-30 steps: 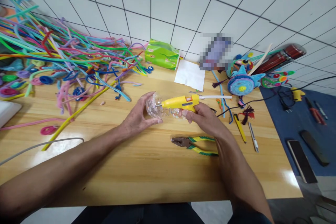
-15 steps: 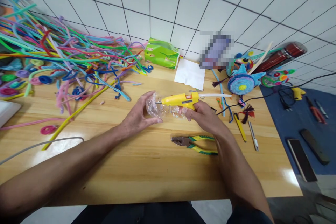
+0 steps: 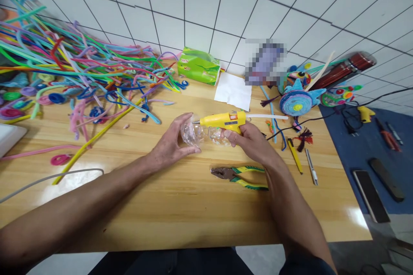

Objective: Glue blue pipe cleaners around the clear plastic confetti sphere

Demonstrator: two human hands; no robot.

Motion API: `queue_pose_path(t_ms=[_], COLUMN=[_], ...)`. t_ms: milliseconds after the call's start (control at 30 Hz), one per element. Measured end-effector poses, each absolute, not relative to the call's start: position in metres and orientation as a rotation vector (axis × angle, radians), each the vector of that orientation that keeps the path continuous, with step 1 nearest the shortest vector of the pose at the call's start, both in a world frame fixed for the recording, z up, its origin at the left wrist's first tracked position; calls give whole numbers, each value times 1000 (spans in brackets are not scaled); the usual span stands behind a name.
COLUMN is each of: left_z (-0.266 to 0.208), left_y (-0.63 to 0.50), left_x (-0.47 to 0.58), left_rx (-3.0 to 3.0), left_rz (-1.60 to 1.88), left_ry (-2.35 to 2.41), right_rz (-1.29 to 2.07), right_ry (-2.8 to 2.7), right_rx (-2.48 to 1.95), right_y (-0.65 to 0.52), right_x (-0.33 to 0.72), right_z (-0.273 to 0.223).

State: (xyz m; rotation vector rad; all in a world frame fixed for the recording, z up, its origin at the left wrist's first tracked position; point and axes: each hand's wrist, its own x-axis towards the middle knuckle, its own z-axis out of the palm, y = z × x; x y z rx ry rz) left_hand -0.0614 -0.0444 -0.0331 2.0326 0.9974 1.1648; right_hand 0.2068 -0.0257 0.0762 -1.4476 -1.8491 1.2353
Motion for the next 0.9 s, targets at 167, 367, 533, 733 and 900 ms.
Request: queue_pose_path(t_ms=[167, 367, 533, 733, 900], left_z=[-33, -34, -33, -33, -32], left_y=[-44, -44, -44, -44, -42], left_x=[-62, -61, -61, -61, -61], left_rx=[2011, 1977, 1976, 1967, 1947], left_rz=[1152, 1161, 1146, 1136, 1113], left_ry=[1018, 1049, 1048, 1049, 1063], right_rz=[1239, 1305, 1253, 1261, 1309], right_ry=[-1917, -1966, -1893, -1941, -1997], right_rx=[-1515, -1507, -1492, -1514, -1520], right_y=[-30, -33, -29, -29, -30], right_x=[214, 218, 211, 216, 223], right_z=[81, 83, 79, 80, 79])
